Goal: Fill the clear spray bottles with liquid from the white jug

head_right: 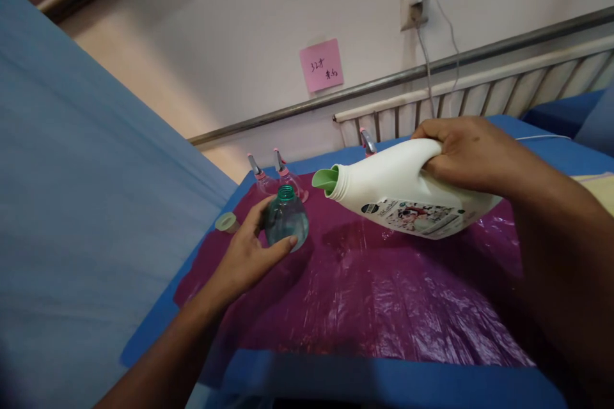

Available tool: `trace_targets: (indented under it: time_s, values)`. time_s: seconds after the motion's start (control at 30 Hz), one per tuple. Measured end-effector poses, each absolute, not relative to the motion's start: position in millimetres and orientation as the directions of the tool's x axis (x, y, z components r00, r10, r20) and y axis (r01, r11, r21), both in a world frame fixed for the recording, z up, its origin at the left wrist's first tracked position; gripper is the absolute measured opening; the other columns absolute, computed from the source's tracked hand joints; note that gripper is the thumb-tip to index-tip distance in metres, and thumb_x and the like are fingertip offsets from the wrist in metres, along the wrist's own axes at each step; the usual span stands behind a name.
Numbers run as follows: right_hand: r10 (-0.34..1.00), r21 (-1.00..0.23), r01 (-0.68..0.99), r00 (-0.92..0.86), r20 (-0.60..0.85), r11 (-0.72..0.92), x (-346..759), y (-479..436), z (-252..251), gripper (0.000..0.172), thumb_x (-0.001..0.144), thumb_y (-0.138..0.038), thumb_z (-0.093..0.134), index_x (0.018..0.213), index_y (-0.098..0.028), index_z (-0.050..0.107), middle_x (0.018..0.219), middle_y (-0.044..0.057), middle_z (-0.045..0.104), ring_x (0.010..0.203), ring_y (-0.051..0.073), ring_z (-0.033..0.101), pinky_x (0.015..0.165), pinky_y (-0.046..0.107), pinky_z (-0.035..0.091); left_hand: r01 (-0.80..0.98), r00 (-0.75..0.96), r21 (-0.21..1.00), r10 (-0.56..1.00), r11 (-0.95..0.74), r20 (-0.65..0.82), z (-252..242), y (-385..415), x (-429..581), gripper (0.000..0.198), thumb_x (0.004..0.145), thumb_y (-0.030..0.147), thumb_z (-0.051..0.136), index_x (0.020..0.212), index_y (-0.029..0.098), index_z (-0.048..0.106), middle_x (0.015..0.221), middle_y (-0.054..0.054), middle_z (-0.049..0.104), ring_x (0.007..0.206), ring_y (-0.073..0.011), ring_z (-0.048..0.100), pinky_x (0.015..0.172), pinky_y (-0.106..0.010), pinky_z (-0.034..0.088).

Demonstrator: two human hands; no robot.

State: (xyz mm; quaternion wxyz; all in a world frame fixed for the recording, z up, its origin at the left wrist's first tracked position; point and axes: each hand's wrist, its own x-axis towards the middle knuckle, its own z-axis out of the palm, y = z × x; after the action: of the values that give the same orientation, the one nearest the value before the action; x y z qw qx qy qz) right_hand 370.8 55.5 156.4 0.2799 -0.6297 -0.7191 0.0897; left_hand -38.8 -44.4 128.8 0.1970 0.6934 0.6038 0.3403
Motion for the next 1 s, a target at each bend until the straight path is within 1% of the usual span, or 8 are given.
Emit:
trace_targets:
  time_s: [0.1, 0.2, 0.3, 0.53, 0.67, 0.73, 0.87, 1.0]
  values:
    - [0.985, -0.453, 0.887, -0.003, 0.173, 0.082, 373, 52, 163, 0.042, 0.067, -0.019, 0.066, 0.103, -0.032, 0.084, 0.089, -0.001, 0.083, 0.083, 0.025, 0.078, 0.067, 0.036, 0.053, 0.723, 0.027, 0.671, 0.977, -0.164, 0.210, 131, -43, -45, 0.089, 0.087, 0.042, 0.089, 0.166, 0.026, 0.050, 0.160, -0.015, 0.069, 0.144, -0.0389, 0.072, 0.127, -0.063, 0.057]
    - [0.992, -0.409, 0.911, -0.006, 0.130, 0.059, 372, 48, 167, 0.041, 0.070, -0.019, 0.066, 0.104, -0.034, 0.083, 0.091, -0.002, 0.084, 0.084, 0.025, 0.078, 0.067, 0.037, 0.052, 0.731, 0.030, 0.667, 0.983, -0.146, 0.182, 131, -41, -51, 0.089, 0.087, 0.042, 0.089, 0.165, 0.024, 0.050, 0.158, -0.017, 0.069, 0.144, -0.0402, 0.072, 0.122, -0.062, 0.061]
    - [0.995, -0.402, 0.915, -0.010, 0.094, 0.048, 369, 46, 167, 0.041, 0.071, -0.019, 0.066, 0.105, -0.034, 0.082, 0.092, -0.003, 0.084, 0.085, 0.024, 0.078, 0.068, 0.036, 0.052, 0.745, 0.039, 0.652, 0.986, -0.138, 0.165, 131, -41, -55, 0.084, 0.089, 0.042, 0.088, 0.162, 0.024, 0.052, 0.156, -0.017, 0.071, 0.142, -0.0409, 0.073, 0.119, -0.063, 0.063]
    - [0.985, -0.304, 0.943, -0.091, 0.149, 0.133, 365, 50, 161, 0.040, 0.075, -0.023, 0.066, 0.109, -0.033, 0.084, 0.097, 0.000, 0.085, 0.087, 0.025, 0.076, 0.070, 0.037, 0.049, 0.792, 0.131, 0.563, 0.966, -0.238, 0.225, 136, -40, -53, 0.077, 0.092, 0.036, 0.086, 0.162, 0.028, 0.056, 0.163, -0.016, 0.067, 0.147, -0.0411, 0.069, 0.128, -0.071, 0.054]
    - [0.984, -0.278, 0.947, -0.125, 0.131, 0.157, 360, 49, 161, 0.038, 0.076, -0.025, 0.064, 0.107, -0.032, 0.084, 0.099, 0.002, 0.085, 0.086, 0.025, 0.074, 0.069, 0.036, 0.045, 0.800, 0.207, 0.508, 0.941, -0.320, 0.268, 138, -39, -52, 0.074, 0.094, 0.034, 0.085, 0.162, 0.029, 0.056, 0.165, -0.015, 0.066, 0.149, -0.0420, 0.068, 0.128, -0.071, 0.055]
    - [0.982, -0.239, 0.956, -0.142, 0.126, 0.169, 358, 49, 161, 0.038, 0.077, -0.027, 0.064, 0.110, -0.031, 0.083, 0.099, 0.003, 0.084, 0.086, 0.026, 0.074, 0.068, 0.036, 0.041, 0.808, 0.234, 0.475, 0.930, -0.349, 0.285, 139, -37, -52, 0.074, 0.095, 0.033, 0.085, 0.162, 0.030, 0.056, 0.164, -0.015, 0.066, 0.150, -0.0423, 0.067, 0.127, -0.071, 0.056]
    - [0.970, -0.172, 0.962, -0.183, 0.161, 0.210, 358, 51, 155, 0.041, 0.081, -0.031, 0.061, 0.116, -0.032, 0.082, 0.098, 0.004, 0.083, 0.083, 0.026, 0.071, 0.067, 0.037, 0.037, 0.833, 0.279, 0.399, 0.914, -0.383, 0.295, 141, -33, -53, 0.075, 0.094, 0.034, 0.085, 0.163, 0.031, 0.055, 0.164, -0.013, 0.066, 0.151, -0.0429, 0.066, 0.127, -0.070, 0.057]
    - [0.956, -0.151, 0.955, -0.227, 0.185, 0.255, 357, 50, 154, 0.038, 0.082, -0.032, 0.059, 0.113, -0.031, 0.082, 0.093, 0.005, 0.082, 0.078, 0.026, 0.067, 0.067, 0.037, 0.036, 0.847, 0.323, 0.322, 0.891, -0.423, 0.320, 140, -30, -54, 0.075, 0.096, 0.032, 0.083, 0.164, 0.032, 0.052, 0.165, -0.013, 0.066, 0.148, -0.0424, 0.068, 0.125, -0.070, 0.059]
